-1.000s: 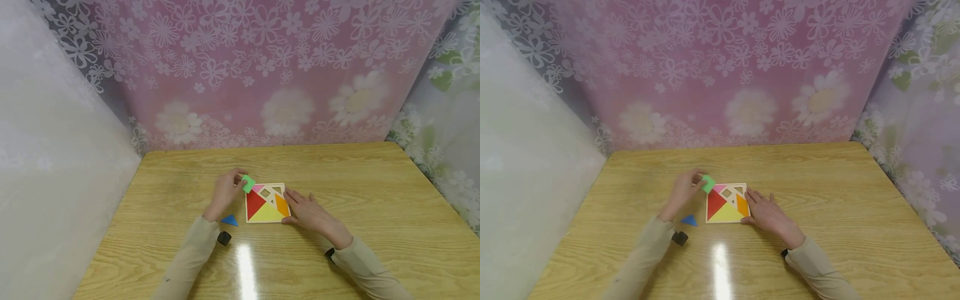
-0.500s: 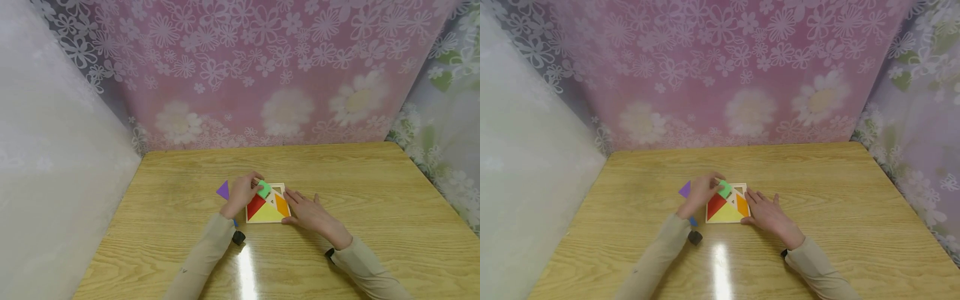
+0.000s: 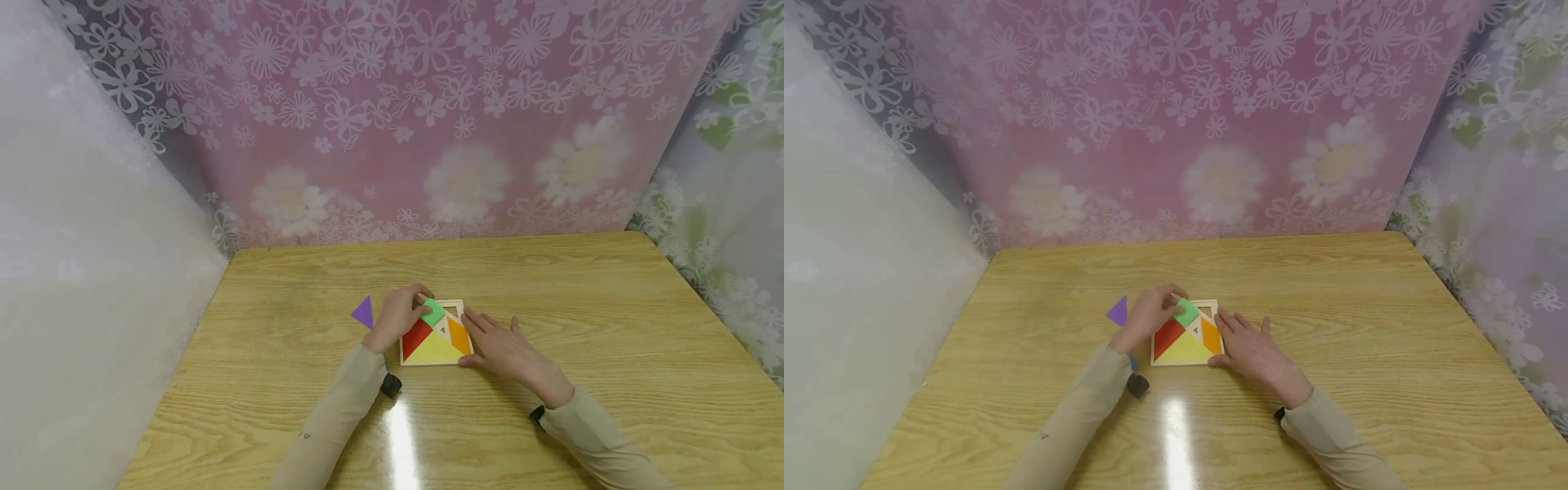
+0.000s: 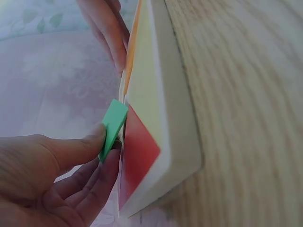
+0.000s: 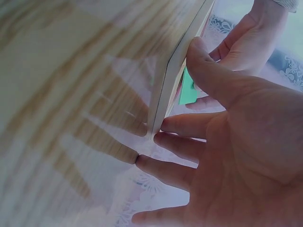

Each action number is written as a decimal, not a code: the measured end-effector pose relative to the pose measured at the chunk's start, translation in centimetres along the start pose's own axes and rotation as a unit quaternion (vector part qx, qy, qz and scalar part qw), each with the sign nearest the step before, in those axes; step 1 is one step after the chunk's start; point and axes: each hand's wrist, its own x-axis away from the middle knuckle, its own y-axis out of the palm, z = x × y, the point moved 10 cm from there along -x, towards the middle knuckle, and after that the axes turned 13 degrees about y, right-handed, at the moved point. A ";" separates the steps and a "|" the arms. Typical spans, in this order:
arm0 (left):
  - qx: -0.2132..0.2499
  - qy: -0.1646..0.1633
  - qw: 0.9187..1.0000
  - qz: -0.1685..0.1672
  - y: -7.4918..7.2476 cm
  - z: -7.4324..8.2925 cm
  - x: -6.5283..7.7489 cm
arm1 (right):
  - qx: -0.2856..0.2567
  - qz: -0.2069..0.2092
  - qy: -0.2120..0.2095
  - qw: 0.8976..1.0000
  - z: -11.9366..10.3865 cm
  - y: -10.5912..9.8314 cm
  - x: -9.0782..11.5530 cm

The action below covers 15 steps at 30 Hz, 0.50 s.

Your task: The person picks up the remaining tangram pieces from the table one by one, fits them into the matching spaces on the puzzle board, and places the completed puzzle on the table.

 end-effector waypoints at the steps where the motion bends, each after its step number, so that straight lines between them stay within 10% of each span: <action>1: 0.000 0.000 1.000 -0.002 0.1 0.0 0.0 | 0.000 0.001 -0.001 1.000 0.0 0.0 0.0; 15: -0.030 0.004 0.999 -0.019 0.8 -0.2 -0.3 | 0.000 0.000 -0.005 1.000 -0.1 -0.1 0.1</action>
